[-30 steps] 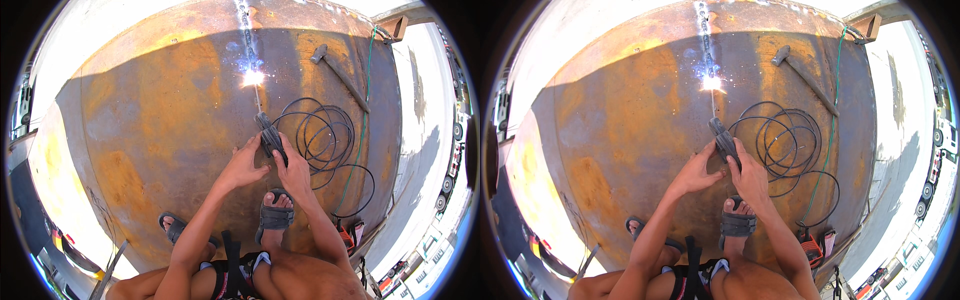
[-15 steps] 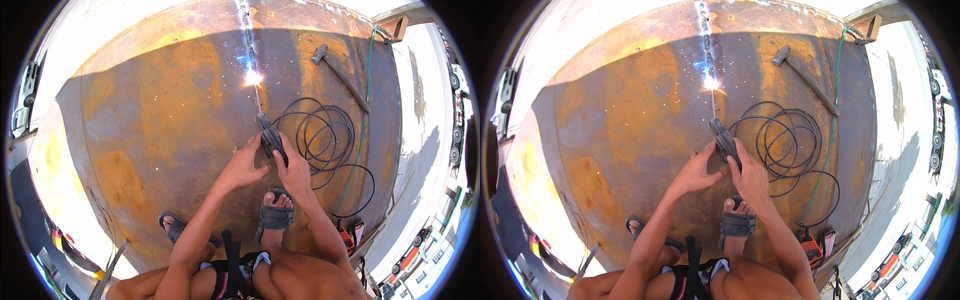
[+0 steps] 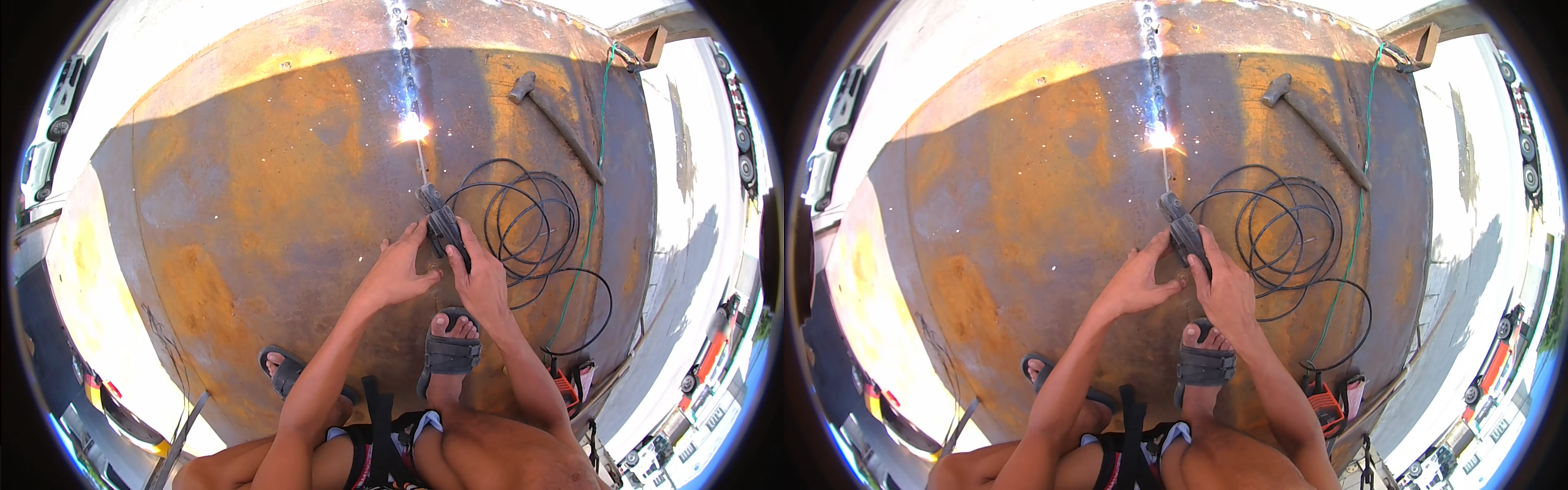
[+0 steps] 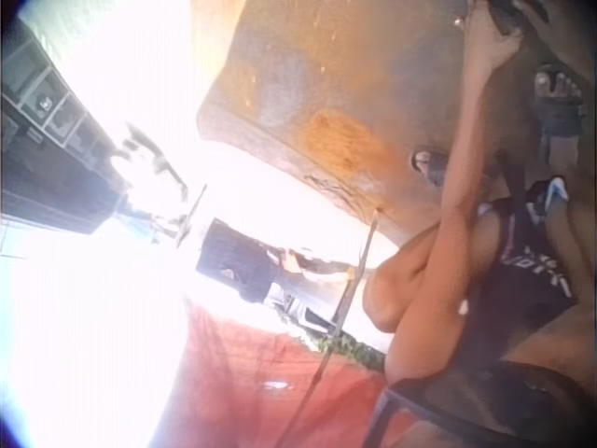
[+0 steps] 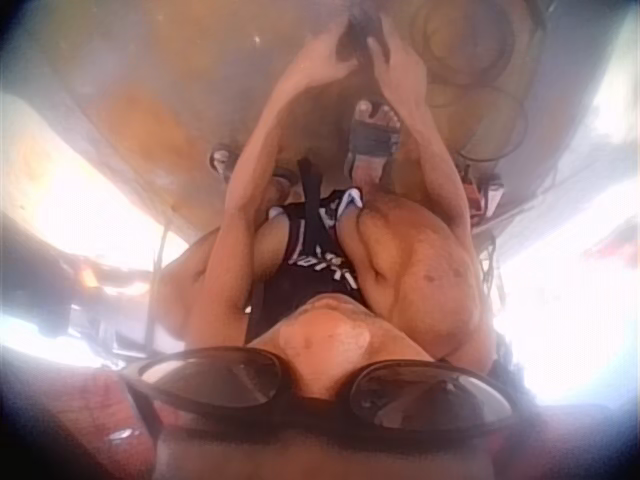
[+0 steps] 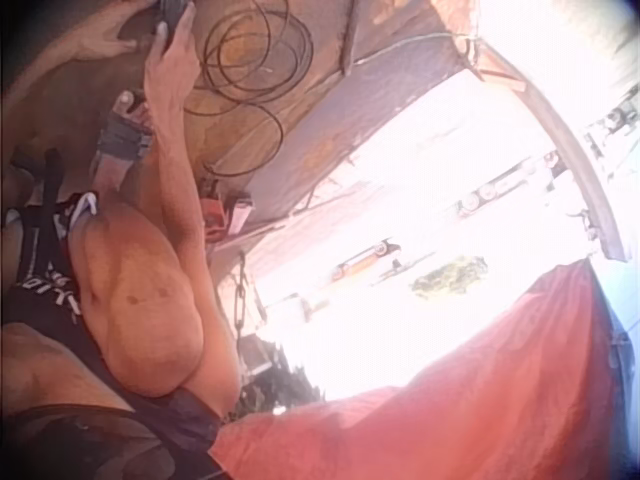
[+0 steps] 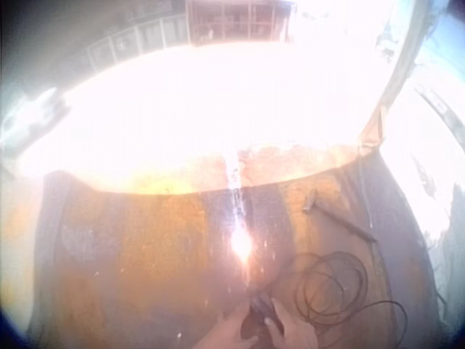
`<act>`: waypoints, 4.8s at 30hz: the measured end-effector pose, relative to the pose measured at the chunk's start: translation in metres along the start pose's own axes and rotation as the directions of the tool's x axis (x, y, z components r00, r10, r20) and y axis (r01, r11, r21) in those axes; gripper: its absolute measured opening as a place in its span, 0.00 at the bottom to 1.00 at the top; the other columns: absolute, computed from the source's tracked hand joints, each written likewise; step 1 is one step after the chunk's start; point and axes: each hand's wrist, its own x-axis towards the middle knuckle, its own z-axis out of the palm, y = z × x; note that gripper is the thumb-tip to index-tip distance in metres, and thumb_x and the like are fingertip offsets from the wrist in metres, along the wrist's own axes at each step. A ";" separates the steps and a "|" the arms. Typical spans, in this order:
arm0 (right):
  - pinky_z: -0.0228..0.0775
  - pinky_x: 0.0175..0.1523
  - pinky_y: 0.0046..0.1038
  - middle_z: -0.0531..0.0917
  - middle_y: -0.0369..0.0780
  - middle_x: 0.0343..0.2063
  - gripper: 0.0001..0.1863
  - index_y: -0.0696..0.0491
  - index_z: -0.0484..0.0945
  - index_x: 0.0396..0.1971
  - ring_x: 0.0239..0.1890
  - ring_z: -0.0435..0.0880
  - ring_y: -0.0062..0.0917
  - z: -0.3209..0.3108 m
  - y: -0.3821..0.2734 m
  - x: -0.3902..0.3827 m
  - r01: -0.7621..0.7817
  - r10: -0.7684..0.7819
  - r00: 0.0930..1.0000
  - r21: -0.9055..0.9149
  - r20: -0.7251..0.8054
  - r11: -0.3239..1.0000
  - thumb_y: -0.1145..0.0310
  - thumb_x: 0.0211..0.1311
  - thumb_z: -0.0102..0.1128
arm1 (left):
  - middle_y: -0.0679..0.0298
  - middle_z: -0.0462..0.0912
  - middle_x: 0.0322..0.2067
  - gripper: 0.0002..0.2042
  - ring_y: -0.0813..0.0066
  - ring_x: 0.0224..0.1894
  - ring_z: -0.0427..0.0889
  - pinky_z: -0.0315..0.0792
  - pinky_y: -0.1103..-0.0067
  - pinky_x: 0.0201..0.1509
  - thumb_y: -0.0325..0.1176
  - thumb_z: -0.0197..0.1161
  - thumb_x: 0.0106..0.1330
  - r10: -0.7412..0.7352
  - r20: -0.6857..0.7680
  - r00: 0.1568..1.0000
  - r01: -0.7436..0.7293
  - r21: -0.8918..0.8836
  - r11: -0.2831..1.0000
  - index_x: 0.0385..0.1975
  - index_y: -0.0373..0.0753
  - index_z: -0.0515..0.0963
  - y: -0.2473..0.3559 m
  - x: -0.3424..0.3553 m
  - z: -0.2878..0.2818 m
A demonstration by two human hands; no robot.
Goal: The person welds a seam on a large curved metal surface using a handheld welding torch, then repeatedly strikes the weld with a hammer to remove slag. The person continues alternating between welding and hammering along the seam.
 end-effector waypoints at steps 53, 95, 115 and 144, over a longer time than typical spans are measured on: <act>0.79 0.53 0.52 0.83 0.53 0.52 0.28 0.57 0.68 0.68 0.54 0.86 0.53 -0.172 0.188 0.202 0.005 -0.174 0.977 -0.792 -0.127 0.610 0.56 0.79 0.60 | 0.70 0.72 0.42 0.18 0.83 0.34 0.77 0.80 0.79 0.30 0.29 0.74 0.71 -0.582 -0.565 0.584 -0.136 -0.776 0.616 0.54 0.41 0.72 0.023 -0.093 0.021; 0.74 0.32 0.50 0.81 0.52 0.22 0.21 0.57 0.73 0.48 0.27 0.85 0.54 -0.078 -0.016 0.058 0.275 -0.277 0.959 -0.040 -0.055 0.961 0.51 0.82 0.57 | 0.73 0.71 0.33 0.17 0.87 0.28 0.72 0.75 0.81 0.29 0.26 0.74 0.69 -0.561 -0.689 0.459 -0.175 -0.689 0.703 0.54 0.37 0.76 -0.019 -0.127 -0.013; 0.71 0.35 0.40 0.82 0.51 0.24 0.27 0.63 0.78 0.54 0.25 0.83 0.41 -0.033 0.032 0.073 -0.031 0.030 0.999 0.092 0.014 0.995 0.49 0.82 0.57 | 0.75 0.71 0.27 0.18 0.86 0.24 0.73 0.72 0.82 0.26 0.28 0.74 0.69 -0.503 -0.664 0.553 -0.167 -0.680 0.713 0.55 0.37 0.76 -0.012 -0.108 0.001; 0.63 0.20 0.25 0.69 0.34 0.19 0.28 0.54 0.69 0.39 0.16 0.70 0.16 -0.007 -0.001 0.086 -0.187 0.211 0.975 0.745 0.063 0.640 0.41 0.86 0.45 | 0.70 0.77 0.41 0.19 0.82 0.36 0.80 0.78 0.80 0.30 0.28 0.75 0.67 -0.590 -0.648 0.482 -0.182 -0.732 0.657 0.56 0.40 0.78 -0.016 -0.106 0.000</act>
